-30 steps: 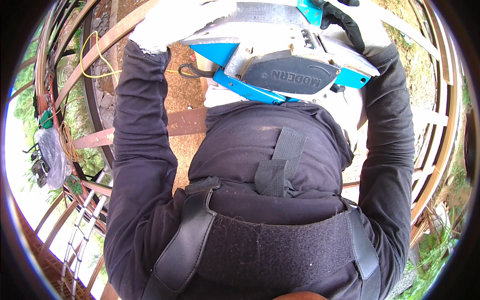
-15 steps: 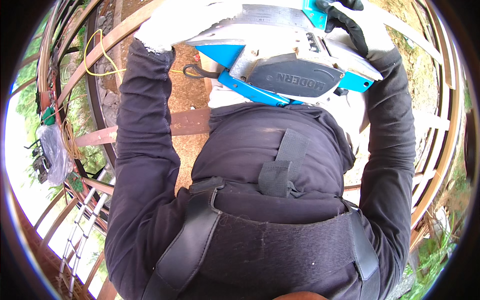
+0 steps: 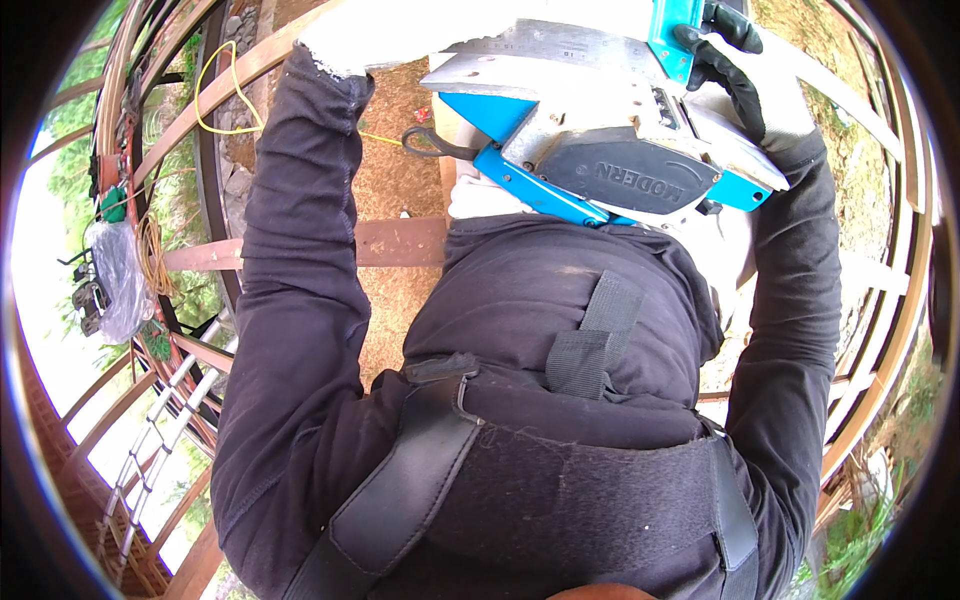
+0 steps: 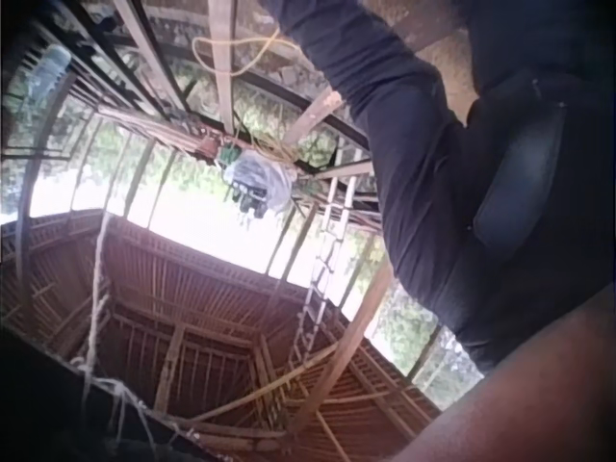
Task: The person uses a ruler and a screwdriver to check and tighten the blade of a hand planer while sitting on a wooden frame.
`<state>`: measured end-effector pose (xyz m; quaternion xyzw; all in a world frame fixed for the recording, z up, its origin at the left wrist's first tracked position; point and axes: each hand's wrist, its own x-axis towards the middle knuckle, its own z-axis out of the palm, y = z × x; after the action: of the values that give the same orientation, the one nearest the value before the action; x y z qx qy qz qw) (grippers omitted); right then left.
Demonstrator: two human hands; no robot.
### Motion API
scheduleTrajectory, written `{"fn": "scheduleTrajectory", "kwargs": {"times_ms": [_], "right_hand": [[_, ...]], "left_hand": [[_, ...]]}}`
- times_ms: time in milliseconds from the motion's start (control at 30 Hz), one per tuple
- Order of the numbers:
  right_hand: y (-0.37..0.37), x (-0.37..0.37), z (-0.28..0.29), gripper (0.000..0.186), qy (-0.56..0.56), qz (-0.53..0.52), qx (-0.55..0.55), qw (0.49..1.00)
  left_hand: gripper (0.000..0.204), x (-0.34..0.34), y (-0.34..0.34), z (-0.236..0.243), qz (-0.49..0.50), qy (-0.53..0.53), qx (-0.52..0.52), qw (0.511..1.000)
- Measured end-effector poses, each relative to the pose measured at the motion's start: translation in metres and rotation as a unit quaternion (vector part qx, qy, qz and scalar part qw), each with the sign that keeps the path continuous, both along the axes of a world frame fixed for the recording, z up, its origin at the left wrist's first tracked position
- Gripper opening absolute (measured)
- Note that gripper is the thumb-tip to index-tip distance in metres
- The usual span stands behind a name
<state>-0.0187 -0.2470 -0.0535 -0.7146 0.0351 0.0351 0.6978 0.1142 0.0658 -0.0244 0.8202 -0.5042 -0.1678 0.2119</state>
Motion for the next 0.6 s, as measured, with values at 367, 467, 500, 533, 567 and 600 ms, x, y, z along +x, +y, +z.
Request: {"fn": "scheduleTrajectory", "kwargs": {"times_ms": [367, 467, 500, 533, 567, 600], "right_hand": [[-0.007, 0.007, -0.010, 0.026, 0.036, 0.028, 0.007, 0.999], [-0.009, 0.009, -0.012, 0.025, 0.032, 0.036, 0.032, 0.998], [-0.009, 0.009, -0.012, 0.025, 0.033, 0.035, 0.031, 0.998], [-0.010, 0.010, -0.013, 0.025, 0.039, 0.036, 0.033, 0.998], [-0.012, 0.010, -0.013, 0.025, 0.045, 0.037, 0.036, 0.998], [-0.013, 0.009, -0.014, 0.024, 0.034, 0.037, 0.038, 0.998]], "left_hand": [[0.029, -0.013, -0.007, 0.008, 0.044, -0.022, 0.029, 0.998], [0.030, -0.013, -0.007, 0.009, 0.050, -0.005, 0.023, 0.998], [0.030, -0.012, -0.008, 0.010, 0.054, 0.001, 0.048, 0.997], [0.031, -0.010, -0.009, 0.010, 0.055, 0.006, 0.073, 0.996], [0.031, -0.010, -0.010, 0.009, 0.051, 0.007, 0.070, 0.996], [0.031, -0.011, -0.010, 0.008, 0.059, 0.001, 0.065, 0.996]]}}
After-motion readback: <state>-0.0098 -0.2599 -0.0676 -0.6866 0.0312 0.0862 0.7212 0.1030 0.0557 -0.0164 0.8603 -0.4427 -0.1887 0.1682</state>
